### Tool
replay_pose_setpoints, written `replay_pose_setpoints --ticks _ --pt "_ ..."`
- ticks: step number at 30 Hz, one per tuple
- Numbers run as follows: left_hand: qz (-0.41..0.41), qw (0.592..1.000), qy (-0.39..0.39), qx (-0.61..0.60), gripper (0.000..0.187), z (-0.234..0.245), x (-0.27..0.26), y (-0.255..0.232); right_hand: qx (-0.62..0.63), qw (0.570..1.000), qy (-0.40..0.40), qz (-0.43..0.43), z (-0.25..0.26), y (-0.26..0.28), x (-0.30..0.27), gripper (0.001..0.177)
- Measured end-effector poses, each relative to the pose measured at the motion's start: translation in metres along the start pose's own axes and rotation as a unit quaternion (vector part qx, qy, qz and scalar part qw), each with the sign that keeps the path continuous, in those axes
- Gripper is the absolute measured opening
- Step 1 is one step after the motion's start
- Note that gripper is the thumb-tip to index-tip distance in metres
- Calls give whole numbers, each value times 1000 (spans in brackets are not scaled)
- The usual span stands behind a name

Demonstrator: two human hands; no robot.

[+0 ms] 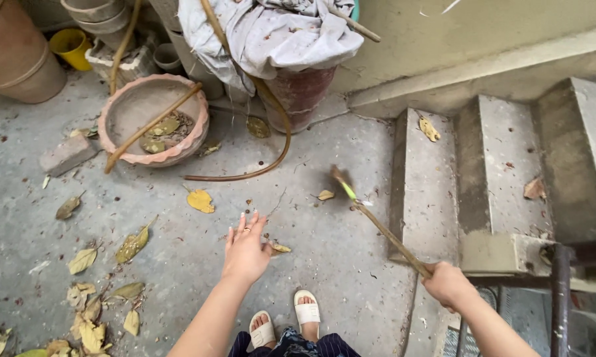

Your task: Sweeping and moving dried leaves on an outdoor patio using a stick.

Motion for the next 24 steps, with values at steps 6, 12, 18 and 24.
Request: replay_pose_setpoints --ticks 6,12,18,24 --pt "39 999 -1 -5 69 5 -8 11 -33 998 24 50 -54 17 49 33" --pt "72 997 -8 -34 69 10 -16 18 32 986 110 120 -81 118 -6 32" --pt "99 993 -46 -39 70 21 -23 39 17 968 175 179 -97 197 -35 35" --pt "153 984 -79 -53 70 26 -40 79 -19 970 175 168 -84 214 -38 46"
Point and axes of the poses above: each hand's wrist, its own x-axis towards the middle knuckle, its own z-axis out of the back of the hand, y = z × x, the point moved 7 cm from there along x, towards the middle knuckle, and after that the axes turned 7 degrees about z, right-handed, at the moved point
